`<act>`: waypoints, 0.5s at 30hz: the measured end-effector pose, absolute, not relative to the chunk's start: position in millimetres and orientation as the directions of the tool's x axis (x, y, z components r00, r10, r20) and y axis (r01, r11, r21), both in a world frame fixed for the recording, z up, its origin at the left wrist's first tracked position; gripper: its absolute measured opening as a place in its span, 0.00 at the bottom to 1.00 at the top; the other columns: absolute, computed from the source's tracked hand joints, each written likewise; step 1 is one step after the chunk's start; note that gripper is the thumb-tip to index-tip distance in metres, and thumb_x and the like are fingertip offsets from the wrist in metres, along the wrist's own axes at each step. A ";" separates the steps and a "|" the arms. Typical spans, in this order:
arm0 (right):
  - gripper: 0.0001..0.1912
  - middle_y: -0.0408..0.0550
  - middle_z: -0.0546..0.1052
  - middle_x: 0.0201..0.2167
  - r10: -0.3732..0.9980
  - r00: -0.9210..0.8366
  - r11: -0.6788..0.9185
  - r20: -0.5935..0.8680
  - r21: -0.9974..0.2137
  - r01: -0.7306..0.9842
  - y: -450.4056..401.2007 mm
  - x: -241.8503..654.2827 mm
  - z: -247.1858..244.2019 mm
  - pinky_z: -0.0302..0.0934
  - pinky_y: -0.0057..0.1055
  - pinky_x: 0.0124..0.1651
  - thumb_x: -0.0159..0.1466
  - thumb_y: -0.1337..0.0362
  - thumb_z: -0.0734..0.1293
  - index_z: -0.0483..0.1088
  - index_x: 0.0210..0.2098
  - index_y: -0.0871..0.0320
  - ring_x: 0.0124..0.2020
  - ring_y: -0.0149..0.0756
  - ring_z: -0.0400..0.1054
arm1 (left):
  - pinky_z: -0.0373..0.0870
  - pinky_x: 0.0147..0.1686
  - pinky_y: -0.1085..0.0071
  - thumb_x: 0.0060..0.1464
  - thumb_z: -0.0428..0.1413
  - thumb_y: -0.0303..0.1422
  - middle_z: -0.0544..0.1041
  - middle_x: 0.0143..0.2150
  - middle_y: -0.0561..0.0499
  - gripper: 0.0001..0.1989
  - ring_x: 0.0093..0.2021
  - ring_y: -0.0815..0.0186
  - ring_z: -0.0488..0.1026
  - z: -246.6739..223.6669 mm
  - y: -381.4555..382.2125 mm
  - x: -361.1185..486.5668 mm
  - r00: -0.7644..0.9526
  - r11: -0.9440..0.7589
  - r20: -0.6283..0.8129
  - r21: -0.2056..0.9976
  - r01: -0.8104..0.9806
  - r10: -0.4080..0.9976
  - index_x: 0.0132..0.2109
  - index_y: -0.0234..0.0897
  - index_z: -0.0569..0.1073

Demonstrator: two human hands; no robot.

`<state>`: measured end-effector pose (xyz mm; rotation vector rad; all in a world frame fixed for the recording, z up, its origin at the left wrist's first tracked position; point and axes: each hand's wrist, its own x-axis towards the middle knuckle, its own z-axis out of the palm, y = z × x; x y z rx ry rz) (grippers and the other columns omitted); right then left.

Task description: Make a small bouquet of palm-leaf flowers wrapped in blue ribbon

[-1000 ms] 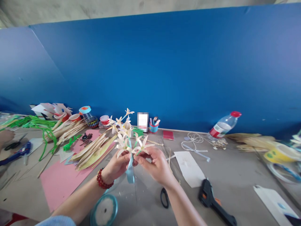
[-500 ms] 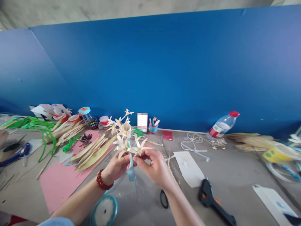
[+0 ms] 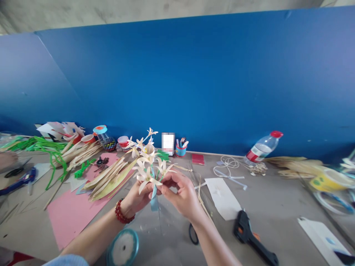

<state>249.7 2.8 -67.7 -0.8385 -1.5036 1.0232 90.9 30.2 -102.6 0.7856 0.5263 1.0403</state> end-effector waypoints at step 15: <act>0.12 0.42 0.73 0.28 0.935 -0.258 0.169 0.242 -0.946 -0.277 9.2 250.3 -75.0 0.70 0.30 0.33 0.59 0.58 0.75 0.70 0.32 0.56 0.27 0.32 0.72 | 0.59 0.23 0.74 0.30 0.74 0.43 0.73 0.18 0.51 0.22 0.21 0.70 0.68 -99.1 28.2 88.2 0.464 0.345 -0.091 0.796 -0.498 0.881 0.24 0.31 0.75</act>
